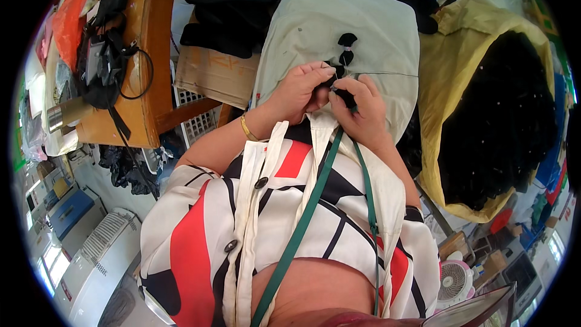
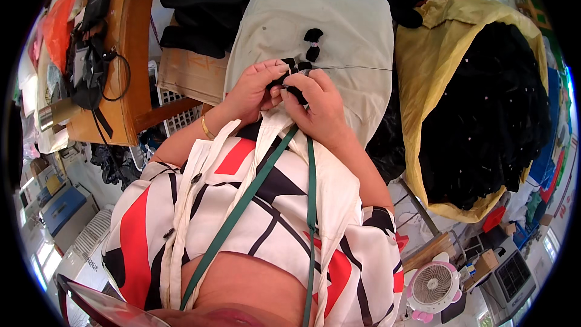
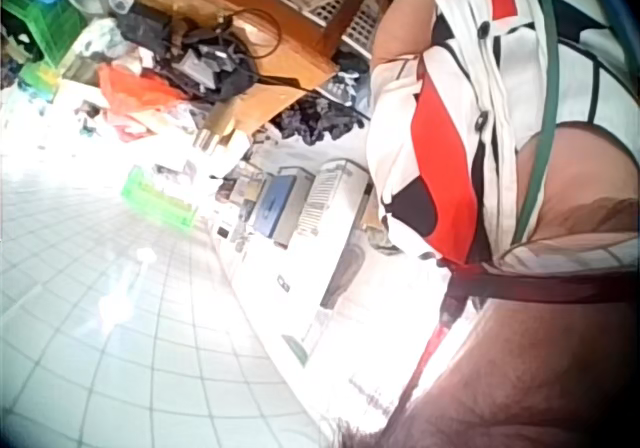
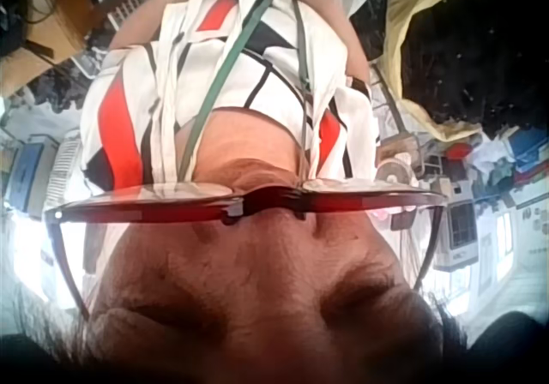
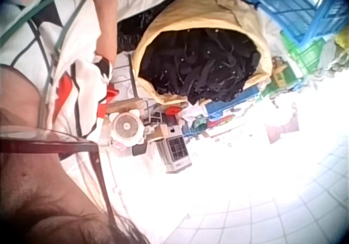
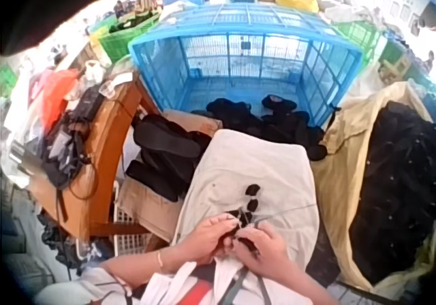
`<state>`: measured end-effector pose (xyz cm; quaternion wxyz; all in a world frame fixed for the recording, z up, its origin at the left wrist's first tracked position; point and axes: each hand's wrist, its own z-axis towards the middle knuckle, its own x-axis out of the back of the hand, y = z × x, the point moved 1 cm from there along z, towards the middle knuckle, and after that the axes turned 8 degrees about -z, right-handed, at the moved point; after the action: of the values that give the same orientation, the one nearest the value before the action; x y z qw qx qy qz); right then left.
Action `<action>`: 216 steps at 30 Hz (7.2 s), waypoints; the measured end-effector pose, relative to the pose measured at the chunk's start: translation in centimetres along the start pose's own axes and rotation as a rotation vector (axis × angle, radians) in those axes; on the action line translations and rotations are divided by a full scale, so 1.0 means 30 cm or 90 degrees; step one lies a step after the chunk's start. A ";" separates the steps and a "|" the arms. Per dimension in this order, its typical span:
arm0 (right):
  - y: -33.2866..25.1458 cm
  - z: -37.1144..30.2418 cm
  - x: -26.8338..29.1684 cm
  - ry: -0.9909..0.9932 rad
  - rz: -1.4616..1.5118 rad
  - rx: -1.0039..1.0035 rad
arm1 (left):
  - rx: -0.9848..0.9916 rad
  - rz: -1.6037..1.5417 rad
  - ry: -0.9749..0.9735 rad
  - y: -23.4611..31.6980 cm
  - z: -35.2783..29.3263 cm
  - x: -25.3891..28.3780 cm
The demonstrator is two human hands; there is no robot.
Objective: The person sits on the floor and hand-sews a black shoe using a needle and thread. They repeatedly pull the thread through the shoe material, occasionally adjusting the shoe's position on their lap. At one point, they reach into a blue basket to retrieve another shoe before returning to the sewing task.
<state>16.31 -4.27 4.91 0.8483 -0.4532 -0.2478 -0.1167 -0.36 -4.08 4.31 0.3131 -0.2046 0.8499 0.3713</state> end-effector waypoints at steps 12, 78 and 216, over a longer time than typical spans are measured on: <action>-0.004 0.005 -0.003 -0.066 0.051 -0.058 | 0.023 -0.042 0.030 -0.020 -0.005 0.004; 0.192 0.078 0.156 -0.452 0.332 -0.253 | -0.482 0.887 -0.331 0.184 0.090 0.004; 0.464 0.455 -0.121 0.216 0.363 -0.482 | -0.119 -0.226 0.042 0.103 0.275 0.122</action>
<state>14.83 14.75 -0.53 0.6506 -0.7536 0.0870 -0.0342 -1.66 3.75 -1.00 0.3253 -0.3917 0.7719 0.3807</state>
